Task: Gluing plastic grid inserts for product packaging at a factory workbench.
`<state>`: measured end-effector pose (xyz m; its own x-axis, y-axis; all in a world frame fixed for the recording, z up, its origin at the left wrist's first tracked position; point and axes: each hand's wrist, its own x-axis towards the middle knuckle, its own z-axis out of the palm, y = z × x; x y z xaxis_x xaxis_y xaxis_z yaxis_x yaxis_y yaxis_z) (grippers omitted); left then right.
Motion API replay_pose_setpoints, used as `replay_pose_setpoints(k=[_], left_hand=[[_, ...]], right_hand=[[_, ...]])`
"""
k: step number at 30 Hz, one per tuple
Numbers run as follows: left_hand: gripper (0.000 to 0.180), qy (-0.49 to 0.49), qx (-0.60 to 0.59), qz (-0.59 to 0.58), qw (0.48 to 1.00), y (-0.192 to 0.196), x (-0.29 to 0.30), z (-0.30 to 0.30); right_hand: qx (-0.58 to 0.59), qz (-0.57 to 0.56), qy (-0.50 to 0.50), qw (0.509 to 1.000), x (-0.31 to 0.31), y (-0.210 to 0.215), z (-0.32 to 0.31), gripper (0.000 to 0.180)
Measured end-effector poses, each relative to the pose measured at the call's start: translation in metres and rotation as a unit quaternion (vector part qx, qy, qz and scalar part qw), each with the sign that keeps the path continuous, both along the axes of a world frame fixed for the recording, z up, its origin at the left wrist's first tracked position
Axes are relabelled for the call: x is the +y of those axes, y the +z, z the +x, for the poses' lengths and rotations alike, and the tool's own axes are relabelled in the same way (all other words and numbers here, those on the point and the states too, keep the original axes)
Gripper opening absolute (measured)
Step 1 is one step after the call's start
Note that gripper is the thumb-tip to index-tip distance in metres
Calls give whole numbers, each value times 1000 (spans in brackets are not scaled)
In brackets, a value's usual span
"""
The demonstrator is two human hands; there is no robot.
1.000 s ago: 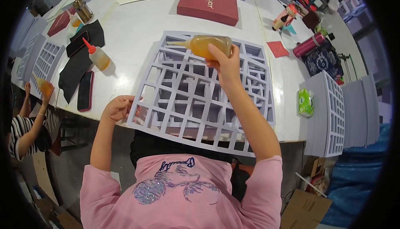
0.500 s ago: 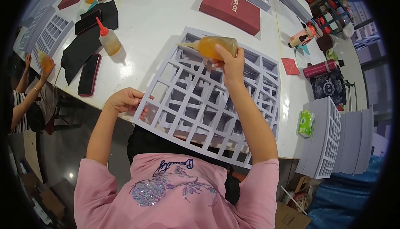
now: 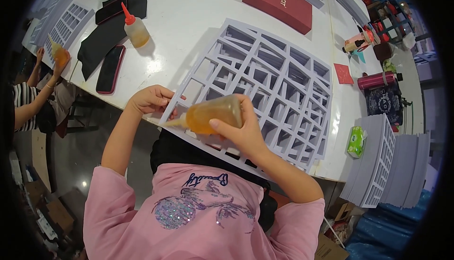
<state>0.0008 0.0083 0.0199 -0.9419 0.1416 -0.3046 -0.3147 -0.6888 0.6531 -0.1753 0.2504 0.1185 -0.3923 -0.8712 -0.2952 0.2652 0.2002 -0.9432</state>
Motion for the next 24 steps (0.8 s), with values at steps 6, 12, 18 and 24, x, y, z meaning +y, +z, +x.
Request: replay_pose_setpoints(k=[6, 12, 18, 24], left_hand=[[47, 53, 33, 8, 998, -7, -1, 3], [49, 223, 33, -5, 974, -4, 3, -9], [50, 312, -25, -46, 949, -11, 25, 5], [42, 314, 62, 8, 947, -31, 47, 30]], right_hand=[[-164, 1, -32, 986, 12, 5, -36, 54], [2, -128, -247, 960, 10, -6, -127, 43], [37, -122, -356, 926, 5, -15, -190, 57], [88, -104, -341, 930, -6, -20, -199, 45]])
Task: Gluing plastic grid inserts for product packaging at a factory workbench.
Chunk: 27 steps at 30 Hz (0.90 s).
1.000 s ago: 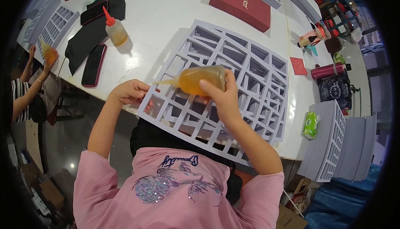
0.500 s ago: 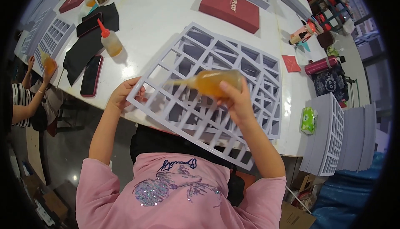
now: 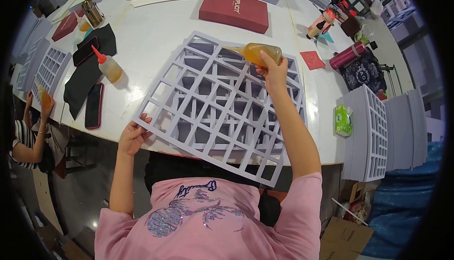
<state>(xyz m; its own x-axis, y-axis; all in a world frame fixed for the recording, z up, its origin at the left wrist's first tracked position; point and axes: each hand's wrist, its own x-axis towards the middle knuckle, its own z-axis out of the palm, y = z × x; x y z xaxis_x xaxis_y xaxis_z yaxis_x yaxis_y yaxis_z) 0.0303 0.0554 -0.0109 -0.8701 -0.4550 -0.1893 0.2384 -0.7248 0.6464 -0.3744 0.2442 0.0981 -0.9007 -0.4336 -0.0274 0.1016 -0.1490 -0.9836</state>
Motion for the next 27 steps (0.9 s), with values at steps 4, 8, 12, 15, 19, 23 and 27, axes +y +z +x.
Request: replay_pose_setpoints(k=[4, 8, 12, 15, 19, 23, 27], left_hand=[[41, -27, 3, 26, 999, -5, -7, 1], [41, -58, -10, 4, 998, -1, -7, -3], [36, -66, -4, -10, 998, -3, -9, -3], [33, -62, -6, -16, 998, 3, -7, -5], [31, -59, -17, -24, 998, 0, -7, -7], [32, -27, -27, -34, 999, 4, -9, -12], [43, 54, -31, -23, 998, 0, -12, -21]], right_hand=[[-15, 11, 13, 1000, 7, -1, 13, 44], [-62, 21, 104, 992, 30, 6, 54, 46], [-91, 39, 144, 985, 47, 12, 108, 45], [-100, 52, 190, 975, 58, 11, 142, 48], [-134, 72, 261, 953, 69, 14, 169, 52], [-257, 4, 242, 936, 76, 19, 140, 53], [-121, -37, 91, 988, 80, 21, 79, 44]])
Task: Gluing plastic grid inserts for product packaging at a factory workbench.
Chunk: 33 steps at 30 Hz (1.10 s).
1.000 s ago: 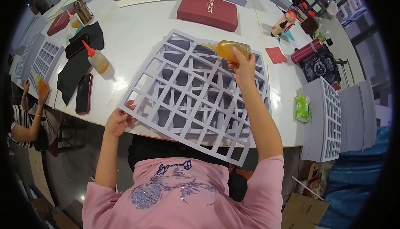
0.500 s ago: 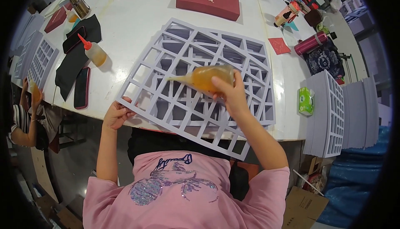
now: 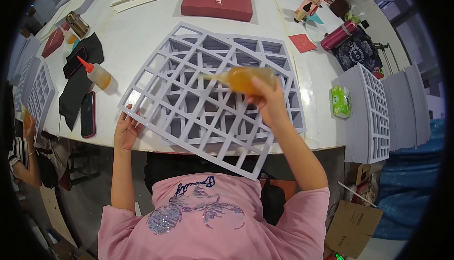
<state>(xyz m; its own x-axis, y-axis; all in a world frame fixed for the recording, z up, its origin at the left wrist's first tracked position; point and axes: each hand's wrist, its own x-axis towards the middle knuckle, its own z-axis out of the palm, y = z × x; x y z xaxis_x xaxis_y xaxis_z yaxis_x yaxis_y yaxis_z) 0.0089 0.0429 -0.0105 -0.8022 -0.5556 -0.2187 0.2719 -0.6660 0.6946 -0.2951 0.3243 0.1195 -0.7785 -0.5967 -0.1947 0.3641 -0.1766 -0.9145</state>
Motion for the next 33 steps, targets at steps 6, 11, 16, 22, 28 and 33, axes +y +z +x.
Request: replay_pose_setpoints(k=[6, 11, 16, 22, 28, 33], left_hand=[[49, -24, 4, -12, 1000, 3, -1, -3], [46, -31, -2, -7, 999, 0, -1, -2], [44, -40, 9, 5, 999, -3, -2, 0], [45, -39, 13, -8, 999, -4, -4, 2], [45, -104, 33, -11, 994, -1, -4, -1], [39, -107, 50, -17, 993, -13, -6, 2]], right_hand=[[62, 39, -173, 982, 8, -15, -71, 42], [73, 45, -178, 980, 7, -26, -90, 48], [82, 74, -114, 987, 16, -23, -73, 42], [38, 71, -23, 997, 30, -11, -2, 45], [28, 97, 49, 994, 47, -10, 70, 49], [16, 73, 153, 985, 60, 5, 85, 58]])
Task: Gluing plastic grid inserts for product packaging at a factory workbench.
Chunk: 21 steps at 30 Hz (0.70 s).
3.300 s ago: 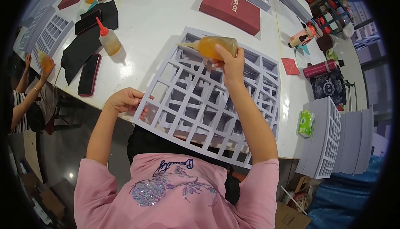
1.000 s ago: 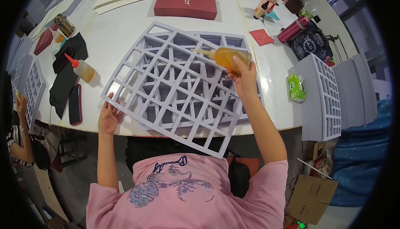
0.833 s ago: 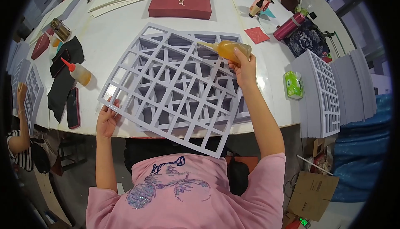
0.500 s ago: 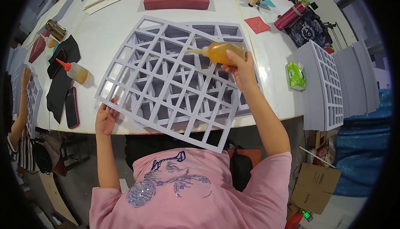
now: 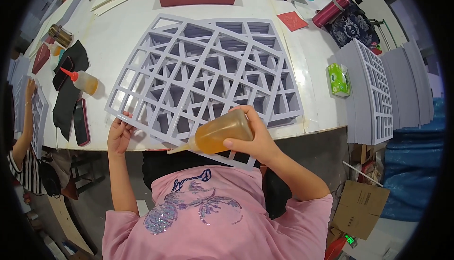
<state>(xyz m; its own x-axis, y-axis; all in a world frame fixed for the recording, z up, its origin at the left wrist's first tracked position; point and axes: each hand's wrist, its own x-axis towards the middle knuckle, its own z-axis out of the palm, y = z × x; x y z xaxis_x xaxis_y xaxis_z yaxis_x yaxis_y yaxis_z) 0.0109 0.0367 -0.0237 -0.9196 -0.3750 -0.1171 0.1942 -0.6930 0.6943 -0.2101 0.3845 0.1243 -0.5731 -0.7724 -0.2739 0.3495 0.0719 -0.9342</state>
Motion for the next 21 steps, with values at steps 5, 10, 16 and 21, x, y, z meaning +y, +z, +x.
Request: replay_pose_setpoints(k=[5, 10, 16, 21], left_hand=[[29, 48, -4, 33, 998, 0, -1, 2], [36, 67, 1, 68, 995, 5, 0, -2], [39, 62, -6, 66, 996, 1, -2, -1], [39, 73, -15, 46, 996, 0, 1, 1]], right_hand=[[-38, -57, -173, 983, 22, -12, -56, 48], [96, -75, -326, 938, 39, -17, -130, 42], [130, -19, -362, 923, 40, -21, -150, 48], [121, -1, -291, 949, 50, -13, -102, 39]])
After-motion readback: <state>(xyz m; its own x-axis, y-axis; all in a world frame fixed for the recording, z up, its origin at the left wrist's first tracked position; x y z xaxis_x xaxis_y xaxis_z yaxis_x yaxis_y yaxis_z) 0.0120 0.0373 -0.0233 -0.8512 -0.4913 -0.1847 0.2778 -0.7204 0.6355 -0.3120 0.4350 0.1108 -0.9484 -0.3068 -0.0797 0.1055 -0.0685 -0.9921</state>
